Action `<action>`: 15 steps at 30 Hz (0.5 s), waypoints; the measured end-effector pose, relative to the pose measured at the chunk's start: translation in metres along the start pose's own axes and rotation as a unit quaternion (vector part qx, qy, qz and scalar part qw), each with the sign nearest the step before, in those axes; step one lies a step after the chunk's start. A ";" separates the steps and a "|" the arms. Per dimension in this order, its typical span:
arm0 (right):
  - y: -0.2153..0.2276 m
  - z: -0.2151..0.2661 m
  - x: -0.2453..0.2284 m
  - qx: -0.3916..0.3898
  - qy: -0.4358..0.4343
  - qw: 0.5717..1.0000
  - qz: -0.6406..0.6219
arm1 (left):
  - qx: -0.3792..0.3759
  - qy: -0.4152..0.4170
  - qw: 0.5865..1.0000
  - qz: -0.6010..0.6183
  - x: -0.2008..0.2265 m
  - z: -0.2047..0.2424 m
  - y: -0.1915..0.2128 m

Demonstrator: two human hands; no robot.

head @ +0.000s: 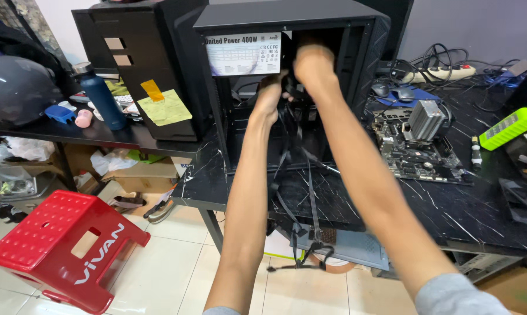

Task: The person uses a screwdriver to remove screws from the back of a computer case. They then reach inside the case to pull out and organize a bundle of power supply cables.

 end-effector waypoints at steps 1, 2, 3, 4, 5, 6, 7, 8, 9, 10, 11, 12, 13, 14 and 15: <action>0.004 0.018 0.001 0.197 0.108 0.972 -0.065 | -0.035 -0.010 0.997 0.069 -0.001 -0.005 -0.003; 0.005 0.045 0.006 0.383 0.210 0.891 -0.125 | -0.070 -0.019 0.988 0.137 -0.002 -0.011 -0.005; -0.010 0.057 0.005 0.384 0.208 0.891 -0.125 | -0.072 -0.019 0.988 0.137 -0.003 -0.013 -0.002; -0.024 0.070 0.007 0.384 0.220 0.859 -0.258 | -0.076 -0.009 0.990 0.118 -0.006 -0.015 0.002; -0.038 0.082 0.010 0.377 0.228 0.811 -0.386 | -0.080 0.000 0.992 0.100 -0.008 -0.018 0.005; -0.046 0.096 0.007 0.378 0.227 0.810 -0.386 | -0.081 0.000 0.992 0.100 -0.006 -0.018 0.007; -0.053 0.112 0.007 0.399 0.229 0.772 -0.438 | -0.168 0.020 0.973 0.157 -0.005 -0.015 0.001; -0.061 0.129 0.006 0.417 0.229 0.731 -0.489 | -0.253 0.039 0.943 0.212 -0.003 -0.011 -0.004; -0.071 0.141 0.004 0.418 0.229 0.731 -0.489 | -0.253 0.040 0.943 0.212 -0.004 -0.011 -0.002; -0.085 0.148 0.004 0.383 0.195 0.736 -0.523 | -0.268 0.062 0.930 0.244 -0.007 -0.011 -0.002; -0.097 0.155 0.003 0.346 0.163 0.739 -0.554 | -0.283 0.082 0.915 0.276 -0.007 -0.011 -0.001; -0.094 0.148 0.003 0.347 0.164 0.738 -0.555 | -0.283 0.080 0.915 0.276 -0.004 -0.011 -0.002; -0.100 0.139 0.009 0.300 0.116 0.669 -0.670 | -0.281 0.086 0.911 0.288 -0.005 -0.009 -0.002; -0.108 0.131 0.014 0.248 0.065 0.584 -0.770 | -0.280 0.092 0.907 0.301 -0.006 -0.007 -0.002; -0.097 0.121 0.015 0.247 0.063 0.585 -0.770 | -0.279 0.095 0.907 0.302 -0.006 -0.007 -0.002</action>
Point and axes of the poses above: each hand's wrist, its own z-axis away from the middle knuckle, its own y-axis out of the back of the hand, x = y × z, the point moved 5 cm from there along -z, towards the middle knuckle, and after that the axes turned 12 degrees about -z, right-handed, at the moved point
